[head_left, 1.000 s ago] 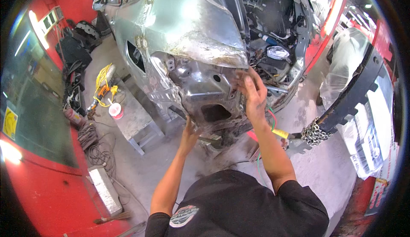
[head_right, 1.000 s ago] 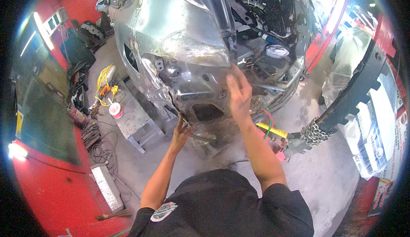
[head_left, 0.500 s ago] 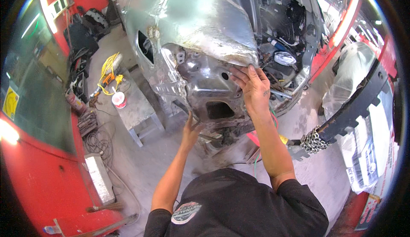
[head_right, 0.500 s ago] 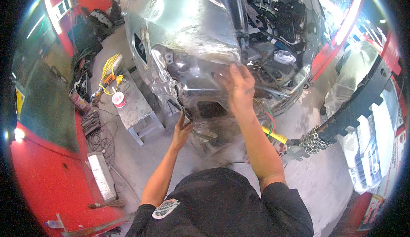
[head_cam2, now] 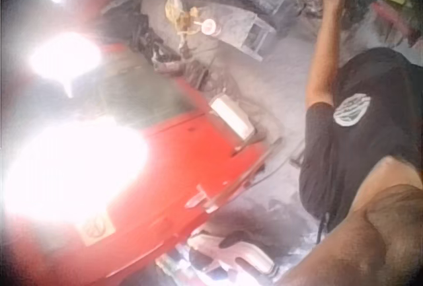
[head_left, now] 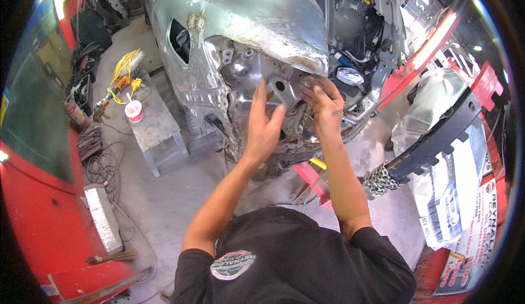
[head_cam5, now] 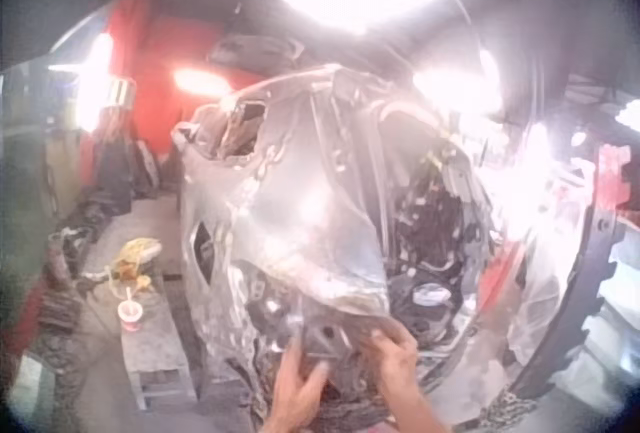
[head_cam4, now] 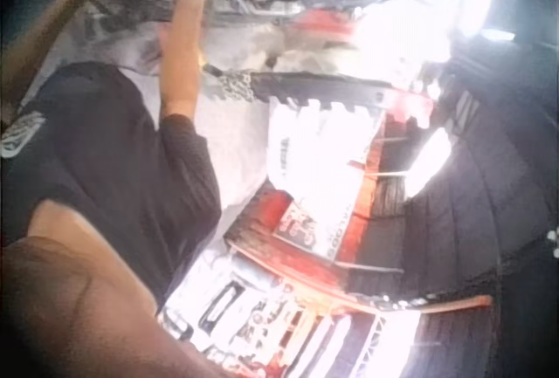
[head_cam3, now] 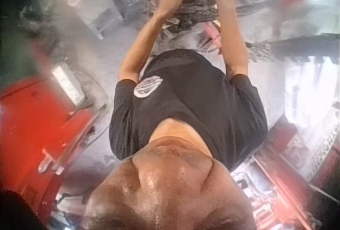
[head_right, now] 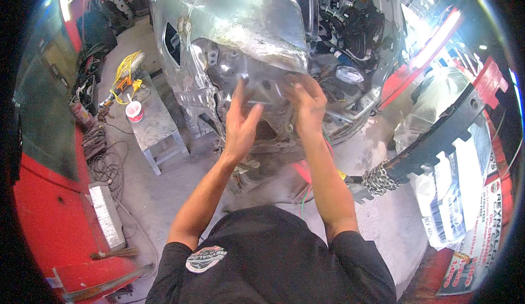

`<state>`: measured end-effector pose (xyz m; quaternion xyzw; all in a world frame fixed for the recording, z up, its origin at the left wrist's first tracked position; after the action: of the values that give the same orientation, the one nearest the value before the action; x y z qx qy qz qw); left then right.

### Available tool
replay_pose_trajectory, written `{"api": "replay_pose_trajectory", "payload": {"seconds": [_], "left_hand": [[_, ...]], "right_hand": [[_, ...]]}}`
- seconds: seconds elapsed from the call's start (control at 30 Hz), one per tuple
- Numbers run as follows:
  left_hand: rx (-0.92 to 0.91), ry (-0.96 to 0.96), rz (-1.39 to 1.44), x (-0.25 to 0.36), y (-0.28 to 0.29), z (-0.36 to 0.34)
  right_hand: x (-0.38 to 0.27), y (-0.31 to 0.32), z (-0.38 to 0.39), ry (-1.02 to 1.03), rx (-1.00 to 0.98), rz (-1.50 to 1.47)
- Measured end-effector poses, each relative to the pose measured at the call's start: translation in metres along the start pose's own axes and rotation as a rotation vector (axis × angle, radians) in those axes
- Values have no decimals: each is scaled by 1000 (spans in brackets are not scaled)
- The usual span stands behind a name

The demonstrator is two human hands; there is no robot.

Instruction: The person removes a metal panel from the front of a car, inspects the exposed frame, and repositions the panel. They use a pry bar to adjust the panel alignment and repeatedly check fitment along the edges.

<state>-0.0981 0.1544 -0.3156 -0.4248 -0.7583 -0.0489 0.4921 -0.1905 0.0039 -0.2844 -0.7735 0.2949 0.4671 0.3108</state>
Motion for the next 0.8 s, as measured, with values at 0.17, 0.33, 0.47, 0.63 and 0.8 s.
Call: {"api": "replay_pose_trajectory", "payload": {"seconds": [0.17, 0.33, 0.47, 0.63, 0.8], "left_hand": [[-54, -85, 160, 11, -52, -36], [-25, -51, 137, 17, -86, -28], [-54, -83, 23, 10, -103, -13], [-104, -67, -25, -2, -113, 1], [60, -80, 169, -4, -106, -16]], "right_hand": [[-30, 9, 5, 73, 34, 132], [-38, 22, 4, 84, -36, 183], [-36, 36, 0, 115, 0, 217], [-39, 57, -6, 101, -33, 179], [-40, 103, -14, 32, -13, 148]]}}
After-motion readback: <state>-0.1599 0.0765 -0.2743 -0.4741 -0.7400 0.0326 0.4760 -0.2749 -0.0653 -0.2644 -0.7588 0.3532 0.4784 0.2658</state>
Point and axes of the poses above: each hand's wrist, its own z-axis away from the middle knuckle, its own y-axis out of the back of the hand, x = y × z, the point moved 5 cm from there along -z, towards the middle knuckle, and after that the axes turned 8 degrees about z, right-handed, at the moved point
